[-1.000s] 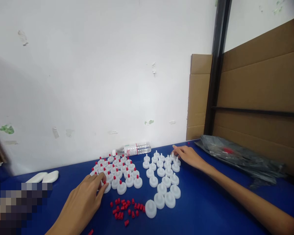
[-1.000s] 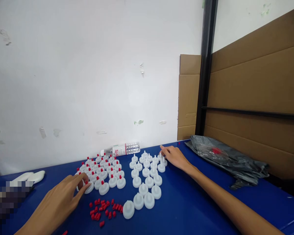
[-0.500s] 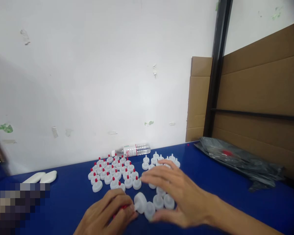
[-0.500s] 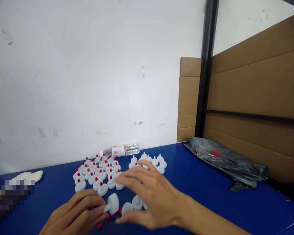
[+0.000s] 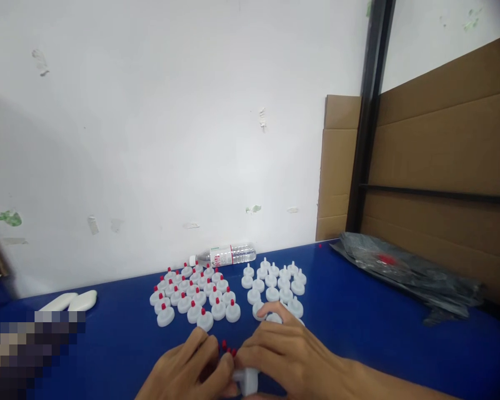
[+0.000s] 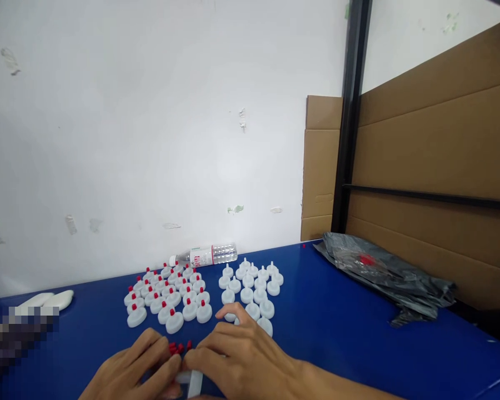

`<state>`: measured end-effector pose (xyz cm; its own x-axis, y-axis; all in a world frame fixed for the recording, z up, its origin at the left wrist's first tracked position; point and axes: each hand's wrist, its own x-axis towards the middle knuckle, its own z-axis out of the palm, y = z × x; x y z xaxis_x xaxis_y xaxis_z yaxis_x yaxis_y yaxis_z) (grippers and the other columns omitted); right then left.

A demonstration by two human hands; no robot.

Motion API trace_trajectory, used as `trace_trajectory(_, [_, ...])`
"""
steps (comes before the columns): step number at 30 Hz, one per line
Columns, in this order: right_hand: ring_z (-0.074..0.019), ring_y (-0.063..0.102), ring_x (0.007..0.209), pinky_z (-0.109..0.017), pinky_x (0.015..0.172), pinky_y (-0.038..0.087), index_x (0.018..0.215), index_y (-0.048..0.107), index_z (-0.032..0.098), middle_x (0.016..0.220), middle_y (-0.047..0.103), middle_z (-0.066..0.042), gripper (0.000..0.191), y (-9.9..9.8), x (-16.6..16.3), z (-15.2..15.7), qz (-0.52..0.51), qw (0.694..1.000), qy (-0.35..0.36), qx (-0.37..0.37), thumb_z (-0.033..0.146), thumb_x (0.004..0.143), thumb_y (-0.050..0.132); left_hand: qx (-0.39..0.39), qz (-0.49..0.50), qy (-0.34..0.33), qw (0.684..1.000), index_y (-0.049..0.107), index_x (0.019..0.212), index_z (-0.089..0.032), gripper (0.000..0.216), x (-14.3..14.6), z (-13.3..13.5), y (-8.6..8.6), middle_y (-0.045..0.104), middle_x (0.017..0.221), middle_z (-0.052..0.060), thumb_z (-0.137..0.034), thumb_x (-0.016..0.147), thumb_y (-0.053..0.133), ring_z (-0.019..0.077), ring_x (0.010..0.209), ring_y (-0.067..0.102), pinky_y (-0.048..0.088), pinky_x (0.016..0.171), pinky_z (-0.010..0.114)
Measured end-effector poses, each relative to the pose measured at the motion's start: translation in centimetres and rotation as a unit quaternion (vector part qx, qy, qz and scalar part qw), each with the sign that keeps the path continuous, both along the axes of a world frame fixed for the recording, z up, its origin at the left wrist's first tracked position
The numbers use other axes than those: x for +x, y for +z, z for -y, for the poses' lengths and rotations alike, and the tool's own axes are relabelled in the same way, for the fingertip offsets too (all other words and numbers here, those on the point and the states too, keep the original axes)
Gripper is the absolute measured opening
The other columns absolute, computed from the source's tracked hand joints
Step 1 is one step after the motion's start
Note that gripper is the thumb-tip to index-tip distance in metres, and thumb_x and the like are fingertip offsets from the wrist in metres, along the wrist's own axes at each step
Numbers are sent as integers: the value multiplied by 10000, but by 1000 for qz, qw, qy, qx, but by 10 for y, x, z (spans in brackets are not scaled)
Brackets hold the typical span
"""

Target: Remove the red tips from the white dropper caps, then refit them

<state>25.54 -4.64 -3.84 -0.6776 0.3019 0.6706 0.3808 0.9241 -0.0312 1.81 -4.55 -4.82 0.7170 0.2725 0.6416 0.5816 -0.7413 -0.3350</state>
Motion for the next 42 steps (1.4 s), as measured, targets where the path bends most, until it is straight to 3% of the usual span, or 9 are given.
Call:
trace_trajectory(3, [-131,692,799,-369,1108,369,1139,628,192,961,772,-14,193,3,3,-6,1,998,9,62,348,1027,614,-55,27,-28,998,536,815,-238,285,-6,-4,-1,605,686,-16,-182,1061,404,155,617,543,444,497,231])
trace_trajectory(6, [-143,708,875,-392,1080,376,1163,618,194,1075,767,-47,140,13,18,-20,-25,996,-13,79,217,1039,556,-171,98,-28,980,477,765,-241,368,-16,-5,10,566,672,-14,-240,1090,303,159,631,539,483,552,235])
trace_trajectory(12, [-261,665,1101,-441,991,468,1124,643,246,1137,741,-54,151,21,64,-70,-123,963,-236,-43,323,1011,580,-234,100,53,965,533,854,-247,247,-24,-5,21,626,818,4,-282,1072,424,173,760,590,514,649,242])
trace_trajectory(18, [-250,678,986,-385,899,505,1004,668,220,1108,714,-67,189,13,99,-112,-146,931,-324,-78,383,983,576,-250,27,6,968,579,953,-250,117,-12,-5,8,657,968,32,-180,1006,502,186,872,637,569,712,245])
trace_trajectory(25, [-211,660,864,-380,828,526,1008,703,174,959,684,-63,172,-7,129,-140,-45,889,-420,-177,330,978,634,-293,-6,34,955,626,1004,-257,113,-12,-4,12,647,1046,39,-192,1000,534,198,943,642,594,818,288])
trace_trajectory(28, [-183,670,873,-379,816,567,1074,674,161,1018,688,-46,216,-15,136,-146,7,868,-438,-233,362,1002,642,-284,5,52,957,629,1096,-271,155,-18,-8,10,643,1064,38,-238,1033,491,207,981,629,587,849,308])
trace_trajectory(32, [-189,680,917,-380,820,584,1132,663,164,1099,685,-60,249,-19,139,-149,38,856,-438,-273,382,1017,626,-194,52,123,972,637,1123,-258,214,-35,-22,6,646,1078,49,-238,1041,441,250,1021,607,568,880,397])
trace_trajectory(36, [-182,684,885,-376,818,577,1077,676,163,1032,698,-47,269,-17,136,-147,39,865,-415,-278,418,1025,607,-136,74,182,971,661,1137,-245,248,-51,-37,0,651,1075,64,-309,1041,441,280,1017,601,560,869,439])
trace_trajectory(42, [-205,694,748,-306,674,484,921,718,187,803,731,-32,366,-15,130,-142,13,890,-382,-247,459,1045,508,-150,46,163,974,641,1265,-290,309,-47,-38,-7,660,1057,45,-290,1054,416,242,978,636,586,803,352])
